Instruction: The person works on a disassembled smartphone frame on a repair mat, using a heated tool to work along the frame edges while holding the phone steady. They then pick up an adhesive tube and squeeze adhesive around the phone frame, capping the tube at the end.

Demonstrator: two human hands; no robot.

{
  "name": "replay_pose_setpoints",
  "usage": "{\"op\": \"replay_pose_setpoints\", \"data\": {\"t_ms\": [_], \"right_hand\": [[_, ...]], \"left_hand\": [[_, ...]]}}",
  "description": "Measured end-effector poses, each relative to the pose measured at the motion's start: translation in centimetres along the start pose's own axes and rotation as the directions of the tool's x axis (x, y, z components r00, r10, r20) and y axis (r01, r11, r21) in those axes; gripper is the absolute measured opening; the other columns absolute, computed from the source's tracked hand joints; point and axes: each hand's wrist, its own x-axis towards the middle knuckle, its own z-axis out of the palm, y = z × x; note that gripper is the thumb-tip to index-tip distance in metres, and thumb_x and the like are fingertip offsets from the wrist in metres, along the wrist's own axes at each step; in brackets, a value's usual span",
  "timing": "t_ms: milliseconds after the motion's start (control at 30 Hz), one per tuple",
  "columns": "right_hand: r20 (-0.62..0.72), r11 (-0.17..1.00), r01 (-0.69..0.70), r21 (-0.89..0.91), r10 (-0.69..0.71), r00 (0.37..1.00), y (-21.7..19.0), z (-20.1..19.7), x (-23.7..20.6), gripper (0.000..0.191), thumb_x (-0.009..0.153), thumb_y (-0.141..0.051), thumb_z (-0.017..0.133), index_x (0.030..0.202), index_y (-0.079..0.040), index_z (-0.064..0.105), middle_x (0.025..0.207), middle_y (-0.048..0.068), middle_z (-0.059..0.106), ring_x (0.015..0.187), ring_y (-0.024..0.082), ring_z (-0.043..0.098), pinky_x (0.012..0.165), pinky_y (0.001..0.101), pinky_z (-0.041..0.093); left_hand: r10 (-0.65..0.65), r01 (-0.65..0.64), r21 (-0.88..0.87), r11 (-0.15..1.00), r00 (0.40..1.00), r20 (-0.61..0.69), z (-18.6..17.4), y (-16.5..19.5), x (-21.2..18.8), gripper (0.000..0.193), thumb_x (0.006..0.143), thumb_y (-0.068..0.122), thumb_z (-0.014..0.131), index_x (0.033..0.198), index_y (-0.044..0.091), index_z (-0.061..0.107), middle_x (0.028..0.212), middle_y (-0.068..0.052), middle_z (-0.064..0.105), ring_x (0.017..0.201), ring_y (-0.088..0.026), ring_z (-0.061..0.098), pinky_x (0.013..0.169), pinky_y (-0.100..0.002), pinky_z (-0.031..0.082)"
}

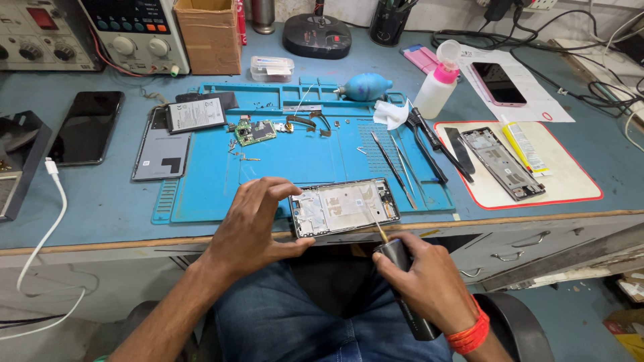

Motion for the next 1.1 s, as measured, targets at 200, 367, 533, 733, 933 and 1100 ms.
{"op": "replay_pose_setpoints", "data": {"t_ms": [200, 367, 533, 733, 933, 1100], "right_hand": [[0.005, 0.998, -0.03, -0.054, 0.03, 1.0, 1.4, -1.1, 0.4, 0.05, 0.08, -0.043, 0.076, 0.11, -0.003, 0.073, 0.062, 0.023, 0.068, 0.055, 0.037, 0.066, 0.059, 0.0421, 0.052], [-0.008, 0.998, 0.059, -0.009, -0.059, 0.998, 2.4, -1.3, 0.4, 0.049, 0.077, -0.039, 0.075, 0.108, -0.001, 0.073, 0.07, 0.02, 0.074, 0.059, 0.032, 0.071, 0.06, 0.0392, 0.055], [0.079, 0.997, -0.07, -0.028, 0.072, 0.994, 2.1, -1.5, 0.1, 0.051, 0.079, -0.044, 0.076, 0.111, -0.004, 0.073, 0.061, 0.022, 0.072, 0.053, 0.031, 0.072, 0.058, 0.0414, 0.055], [0.098, 0.999, -0.02, -0.049, 0.024, 0.995, 0.9, -1.4, -0.3, 0.051, 0.078, -0.044, 0.077, 0.11, -0.005, 0.073, 0.059, 0.02, 0.07, 0.051, 0.03, 0.071, 0.056, 0.0407, 0.055], [0.119, 0.997, -0.048, -0.058, 0.054, 0.991, 0.2, -1.5, -0.3, 0.051, 0.078, -0.044, 0.076, 0.111, -0.006, 0.074, 0.056, 0.019, 0.069, 0.049, 0.029, 0.069, 0.054, 0.0404, 0.053], [0.163, 0.994, -0.102, -0.04, 0.108, 0.981, -0.2, -1.5, -0.6, 0.049, 0.079, -0.044, 0.076, 0.111, -0.007, 0.075, 0.052, 0.016, 0.068, 0.045, 0.025, 0.068, 0.05, 0.0392, 0.052]], "left_hand": [[-0.02, 0.02, 0.003, 1.0, 1.0, 0.004, -0.1, 0.2, 0.0, 0.083, 0.069, 0.043, 0.091, 0.131, 0.011, 0.046, 0.126, -0.009, 0.06, 0.122, -0.034, 0.055, 0.106, -0.05, 0.042], [-0.032, 0.031, 0.014, 0.999, 0.999, 0.017, -0.1, 0.2, 0.0, 0.085, 0.068, 0.043, 0.091, 0.133, 0.012, 0.045, 0.126, -0.011, 0.059, 0.122, -0.035, 0.055, 0.107, -0.05, 0.042], [-0.028, 0.027, 0.01, 1.0, 0.999, 0.023, -0.1, 0.1, 0.0, 0.085, 0.069, 0.044, 0.091, 0.133, 0.012, 0.045, 0.126, -0.01, 0.059, 0.122, -0.035, 0.055, 0.108, -0.05, 0.042], [-0.024, 0.024, 0.006, 1.0, 0.999, 0.032, 0.1, 0.0, -0.1, 0.083, 0.07, 0.043, 0.091, 0.133, 0.014, 0.045, 0.127, -0.009, 0.058, 0.123, -0.034, 0.054, 0.108, -0.05, 0.042], [-0.014, 0.013, 0.024, 1.0, 0.999, 0.034, 0.3, -0.2, -0.1, 0.083, 0.07, 0.045, 0.09, 0.133, 0.014, 0.046, 0.127, -0.009, 0.057, 0.124, -0.034, 0.054, 0.11, -0.051, 0.041], [-0.006, 0.005, 0.028, 1.0, 0.999, 0.039, 0.4, -0.3, -0.2, 0.083, 0.071, 0.046, 0.089, 0.134, 0.015, 0.046, 0.128, -0.009, 0.057, 0.124, -0.033, 0.055, 0.111, -0.051, 0.041]]}}
